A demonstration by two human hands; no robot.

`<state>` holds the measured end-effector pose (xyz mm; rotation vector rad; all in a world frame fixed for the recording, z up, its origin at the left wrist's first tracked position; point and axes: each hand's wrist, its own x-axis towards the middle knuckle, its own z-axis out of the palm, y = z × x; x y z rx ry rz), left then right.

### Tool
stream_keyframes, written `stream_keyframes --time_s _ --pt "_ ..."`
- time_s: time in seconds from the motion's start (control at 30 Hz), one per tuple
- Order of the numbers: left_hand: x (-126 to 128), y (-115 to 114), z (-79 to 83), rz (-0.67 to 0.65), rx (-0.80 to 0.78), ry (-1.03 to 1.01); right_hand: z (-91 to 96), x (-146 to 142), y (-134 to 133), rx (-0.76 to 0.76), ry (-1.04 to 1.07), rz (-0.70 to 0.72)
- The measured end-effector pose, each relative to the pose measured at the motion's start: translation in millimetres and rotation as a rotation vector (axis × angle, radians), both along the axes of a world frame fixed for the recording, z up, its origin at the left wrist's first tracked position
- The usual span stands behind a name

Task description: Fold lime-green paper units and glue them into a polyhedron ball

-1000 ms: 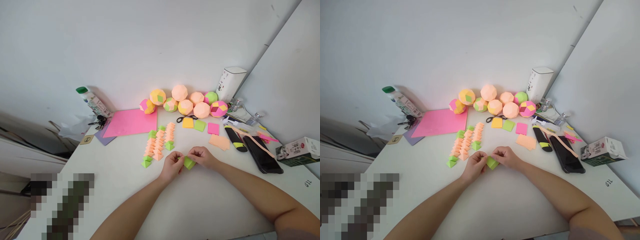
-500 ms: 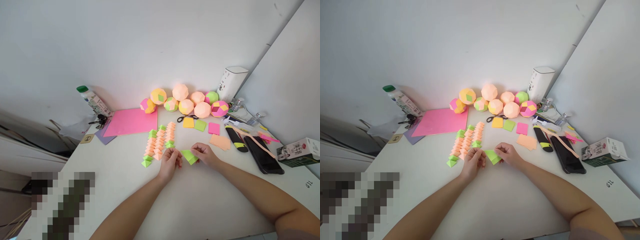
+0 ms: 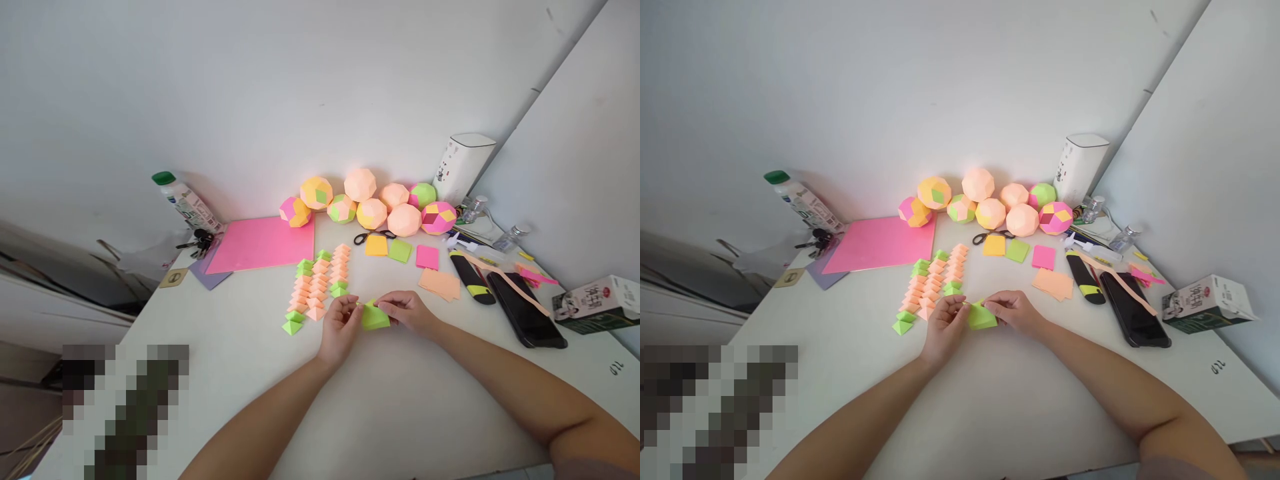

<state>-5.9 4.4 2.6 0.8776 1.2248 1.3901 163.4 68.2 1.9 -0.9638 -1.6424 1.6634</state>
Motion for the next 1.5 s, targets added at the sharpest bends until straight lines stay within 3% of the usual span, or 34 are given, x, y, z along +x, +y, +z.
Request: stream_keyframes --time_s 0.37,0.63,0.8,1.03,1.5 --pt "-3.4 1.6 -7.1 -0.119 0.144 -0.067 -12.3 -0.2 1.8 -0.017 0.04 0.041" --pt "-5.3 1.1 -13.7 -0.211 0.267 0.19 -9.2 -0.1 2.1 -0.033 0.046 0.111" --pt "-6.6 1.4 -16.0 -0.208 0.337 0.232 -6.6 0.1 2.1 -0.042 0.031 0.105" --pt "-5.9 1.5 -17.8 -0.135 0.249 0.208 -5.3 0.7 0.8 -0.017 0.006 0.09" --pt "-6.0 1.9 -11.5 -0.158 0.11 0.273 -0.6 -1.0 -0.9 0.031 0.042 0.028"
